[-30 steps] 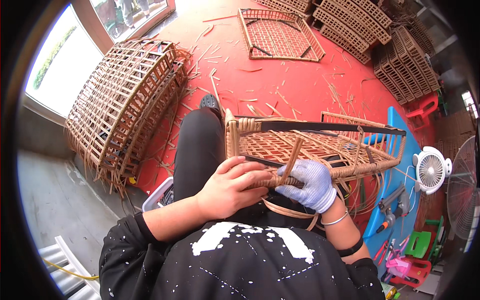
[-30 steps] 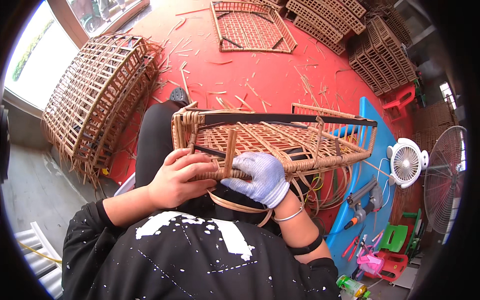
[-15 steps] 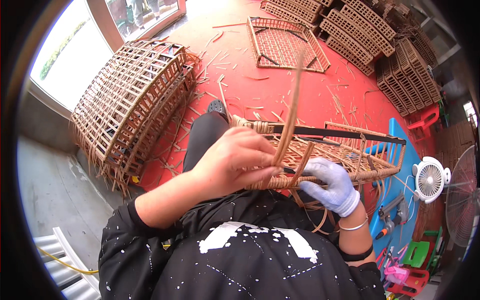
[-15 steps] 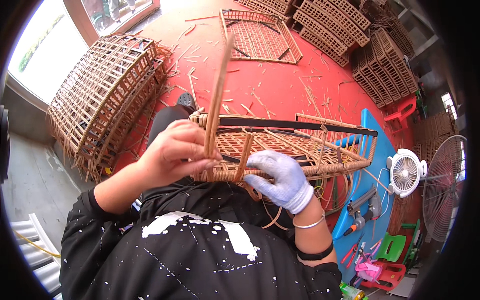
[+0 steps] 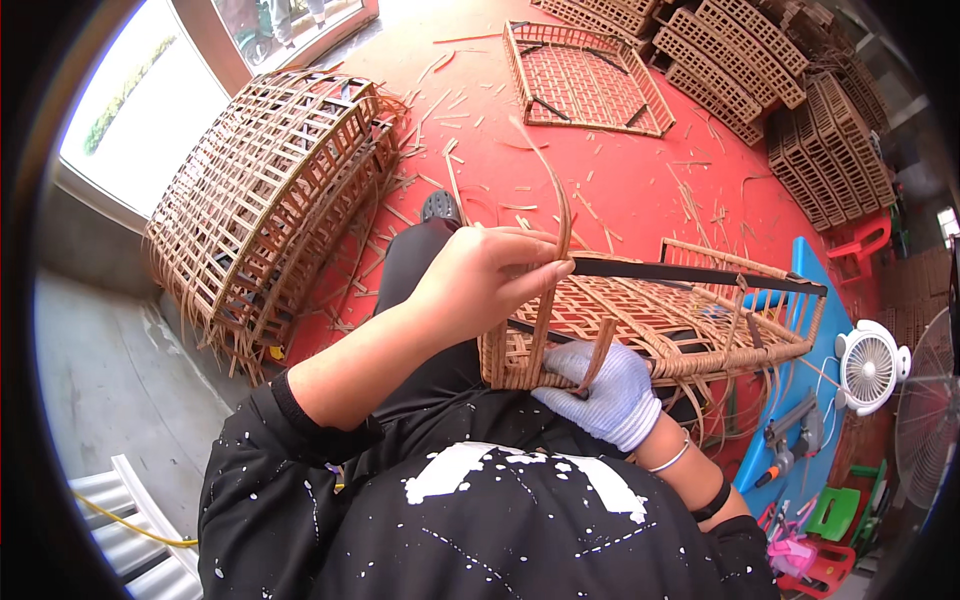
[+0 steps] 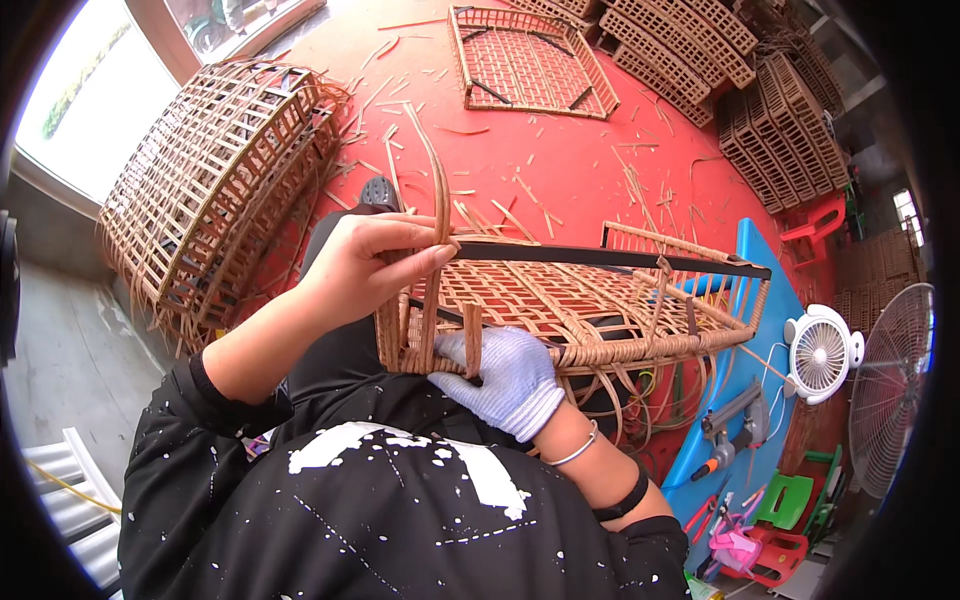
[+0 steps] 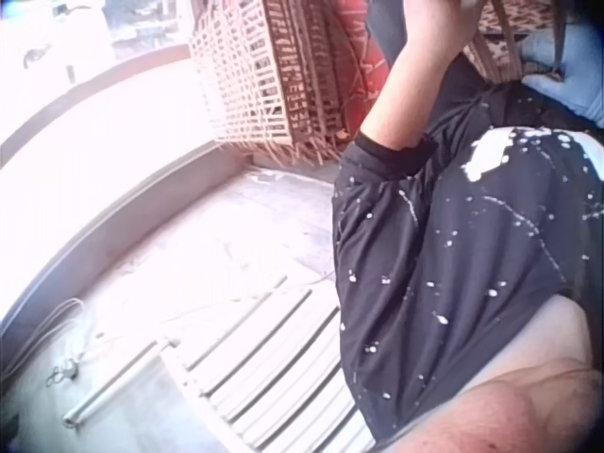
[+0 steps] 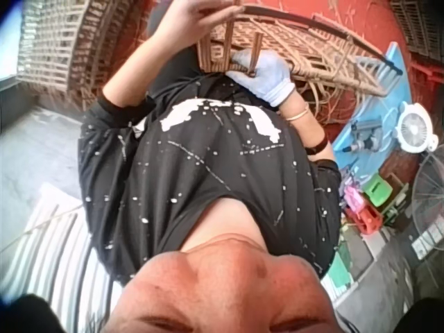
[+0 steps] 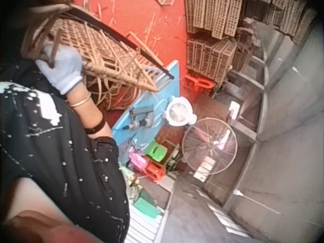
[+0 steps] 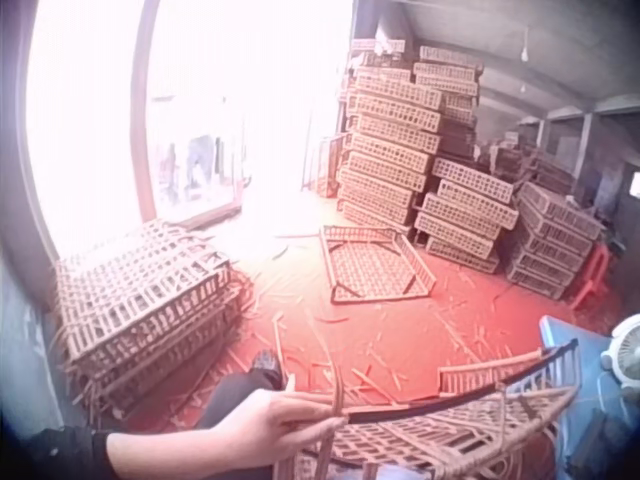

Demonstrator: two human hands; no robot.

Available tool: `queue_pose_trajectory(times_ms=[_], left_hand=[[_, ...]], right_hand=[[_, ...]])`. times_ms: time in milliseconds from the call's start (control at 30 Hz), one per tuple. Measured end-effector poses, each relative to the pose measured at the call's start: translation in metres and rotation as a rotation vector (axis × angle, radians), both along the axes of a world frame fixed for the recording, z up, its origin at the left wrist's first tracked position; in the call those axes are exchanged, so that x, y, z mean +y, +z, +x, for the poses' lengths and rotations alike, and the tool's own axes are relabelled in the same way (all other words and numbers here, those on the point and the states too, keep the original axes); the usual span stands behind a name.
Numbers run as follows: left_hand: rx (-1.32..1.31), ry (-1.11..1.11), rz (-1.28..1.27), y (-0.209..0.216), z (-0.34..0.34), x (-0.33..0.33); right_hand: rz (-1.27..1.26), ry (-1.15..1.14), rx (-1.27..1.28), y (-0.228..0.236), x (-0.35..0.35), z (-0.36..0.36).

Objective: Assembling and securing rattan strips onto a wooden furniture frame using a pneumatic nail gun and cutters.

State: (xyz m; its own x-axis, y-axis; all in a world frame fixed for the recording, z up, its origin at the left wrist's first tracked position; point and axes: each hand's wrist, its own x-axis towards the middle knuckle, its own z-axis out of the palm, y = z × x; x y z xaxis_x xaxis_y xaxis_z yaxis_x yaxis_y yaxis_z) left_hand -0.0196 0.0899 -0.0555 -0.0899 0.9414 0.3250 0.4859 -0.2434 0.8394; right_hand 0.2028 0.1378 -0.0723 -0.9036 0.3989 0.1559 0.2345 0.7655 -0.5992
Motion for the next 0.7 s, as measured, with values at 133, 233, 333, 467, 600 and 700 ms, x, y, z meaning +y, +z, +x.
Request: queue_pose_trajectory(times_ms=[133, 233, 333, 467, 600, 700], left_hand=[[-0.148, 0.1, -0.142, 0.0, -0.001, 0.005], [-0.137, 0.08, -0.349, 0.01, -0.01, 0.016], [-0.106, 0.065, -0.388, 0.018, -0.017, 0.021], [-0.116, 0.07, -0.436, 0.011, -0.019, 0.023], [-0.241, 0.105, -0.445, -0.004, -0.015, 0.021], [-0.324, 0.14, -0.491, -0.004, -0.01, 0.02]], right_hand=[[0.0, 0.029, 0.012, 0.001, 0.0, 0.002], [0.007, 0.039, -0.026, 0.003, 0.0, 0.003], [-0.022, 0.039, 0.007, 0.001, 0.001, 0.004], [-0.027, 0.047, -0.015, 0.001, 0.003, 0.002], [-0.074, 0.069, -0.081, 0.003, 0.005, 0.0], [-0.112, 0.125, -0.148, 0.006, 0.017, -0.004]])
